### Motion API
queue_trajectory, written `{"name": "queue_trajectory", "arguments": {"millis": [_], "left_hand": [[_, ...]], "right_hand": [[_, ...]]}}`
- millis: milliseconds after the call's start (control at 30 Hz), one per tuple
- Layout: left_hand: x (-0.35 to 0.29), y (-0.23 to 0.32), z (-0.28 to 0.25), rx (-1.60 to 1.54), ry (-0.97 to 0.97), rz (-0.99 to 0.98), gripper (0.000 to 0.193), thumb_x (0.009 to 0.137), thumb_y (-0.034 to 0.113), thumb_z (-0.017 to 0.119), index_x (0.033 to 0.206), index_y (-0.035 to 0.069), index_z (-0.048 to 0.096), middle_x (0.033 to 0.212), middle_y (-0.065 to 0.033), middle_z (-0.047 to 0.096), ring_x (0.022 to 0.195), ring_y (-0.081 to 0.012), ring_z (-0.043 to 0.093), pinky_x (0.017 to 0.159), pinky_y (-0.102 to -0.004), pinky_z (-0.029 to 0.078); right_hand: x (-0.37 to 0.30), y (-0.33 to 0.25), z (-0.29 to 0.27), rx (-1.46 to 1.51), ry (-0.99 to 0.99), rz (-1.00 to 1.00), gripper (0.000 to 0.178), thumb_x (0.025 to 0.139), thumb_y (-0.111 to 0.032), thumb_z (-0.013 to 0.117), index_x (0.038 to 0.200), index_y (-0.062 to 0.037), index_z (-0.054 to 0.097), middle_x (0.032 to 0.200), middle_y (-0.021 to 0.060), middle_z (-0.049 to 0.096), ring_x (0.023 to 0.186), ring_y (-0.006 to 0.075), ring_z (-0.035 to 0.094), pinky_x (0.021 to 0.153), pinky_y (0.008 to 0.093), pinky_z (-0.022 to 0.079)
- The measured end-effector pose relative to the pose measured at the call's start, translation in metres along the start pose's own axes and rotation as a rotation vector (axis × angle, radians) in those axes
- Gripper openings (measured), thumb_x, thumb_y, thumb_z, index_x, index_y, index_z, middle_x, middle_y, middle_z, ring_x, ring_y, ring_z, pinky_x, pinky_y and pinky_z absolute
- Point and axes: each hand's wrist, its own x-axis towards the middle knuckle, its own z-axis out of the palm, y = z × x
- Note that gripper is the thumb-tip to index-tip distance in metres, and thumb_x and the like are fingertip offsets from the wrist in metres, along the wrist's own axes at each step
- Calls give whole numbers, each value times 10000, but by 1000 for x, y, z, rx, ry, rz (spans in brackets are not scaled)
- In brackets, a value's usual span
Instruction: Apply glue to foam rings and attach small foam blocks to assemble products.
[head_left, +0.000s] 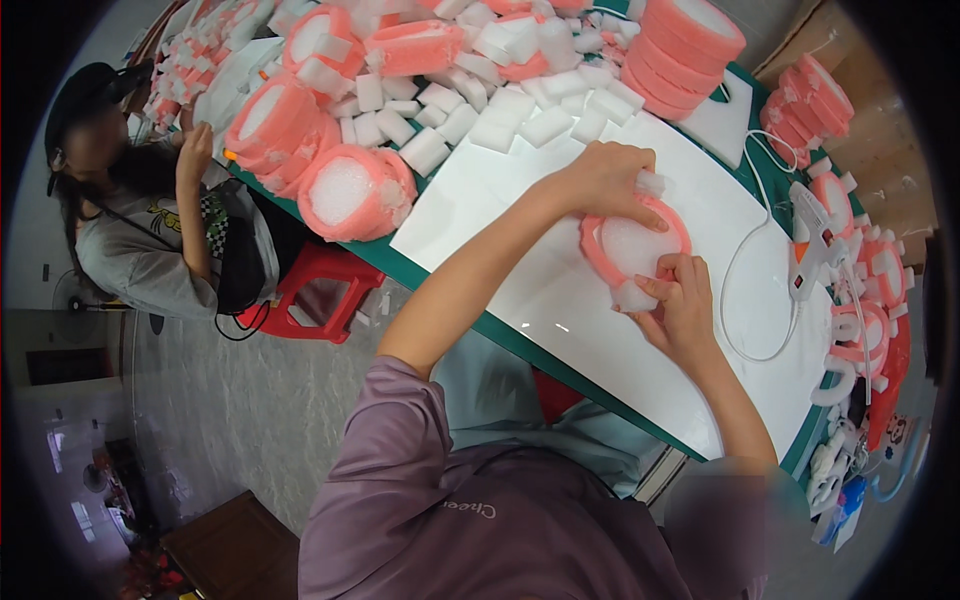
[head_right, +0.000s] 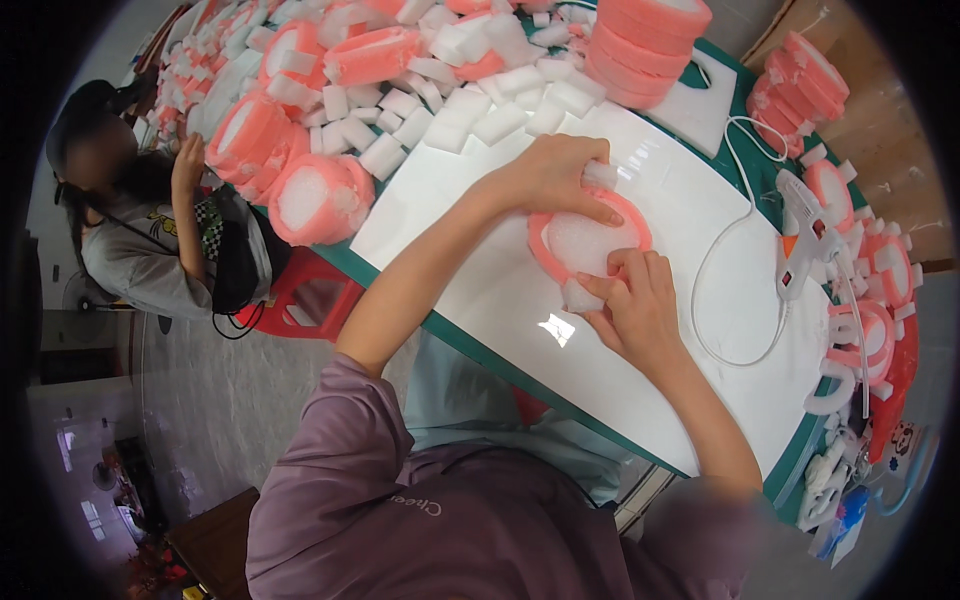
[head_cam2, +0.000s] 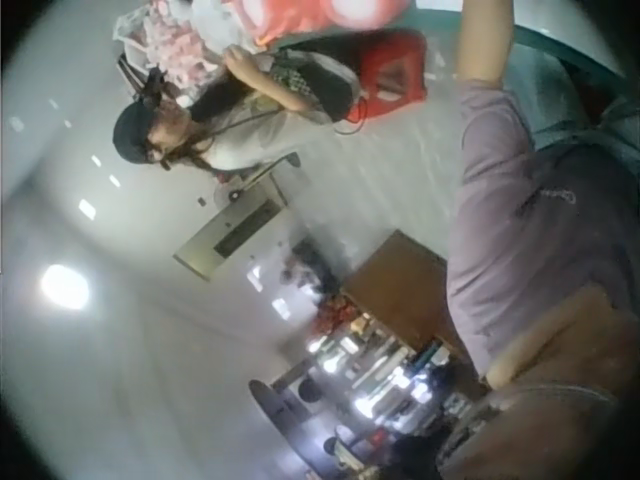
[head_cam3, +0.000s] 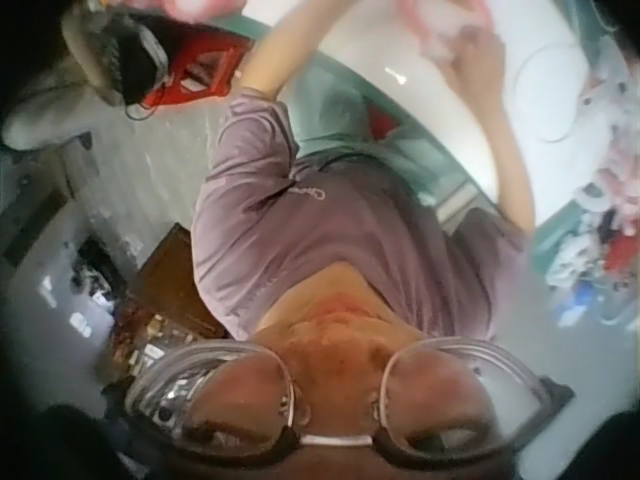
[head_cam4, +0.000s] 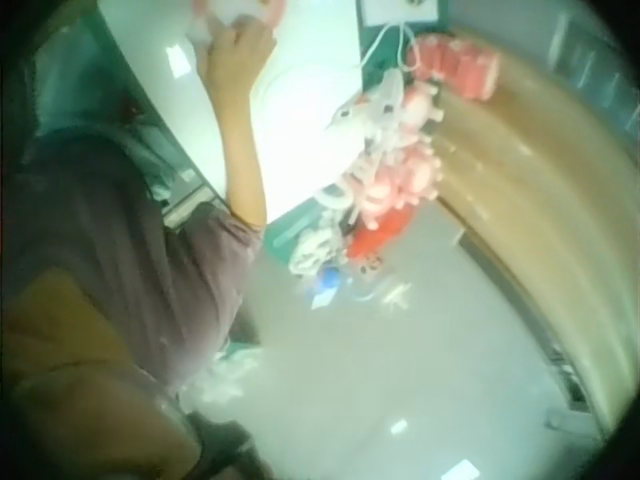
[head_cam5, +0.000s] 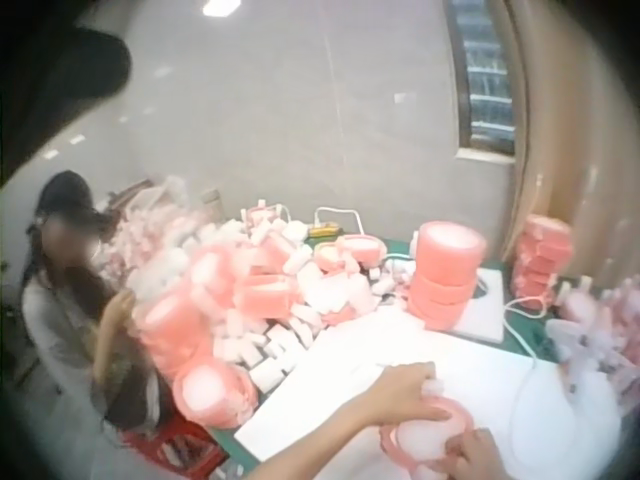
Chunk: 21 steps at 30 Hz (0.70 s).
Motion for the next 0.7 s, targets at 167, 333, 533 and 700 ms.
{"name": "queue_trajectory", "arguments": {"millis": [167,333,533,700], "left_hand": [[-1,-2,6,-5,53,49,552,517,449,714,810,28,510,741,-148,569,689,-293,549,609,-345,426],[-2,-6,7,-4,101,68,534,516,443,721,777,27,511,728,-143,565,680,-290,544,599,-348,415],[-1,-1,1,14,15,-5,583,514,483,710,825,21,537,798,-156,583,750,-310,560,660,-362,437],[2,5,1,-53,3,-70,443,531,335,742,741,50,478,622,-74,472,574,-169,440,533,-299,378]], "right_hand": [[-4,-2,2,2,24,42,448,563,-129,713,953,-140,493,873,103,439,751,252,408,634,335,332],[0,0,-2,77,5,13,451,561,-144,714,967,-146,517,861,97,434,754,257,410,644,340,334],[-2,3,-4,41,-18,-10,445,541,-168,722,952,-159,550,860,88,428,755,255,414,647,349,334],[-4,0,-7,-42,-54,60,441,537,-191,717,957,-205,585,860,46,413,795,223,404,656,325,315]]}}
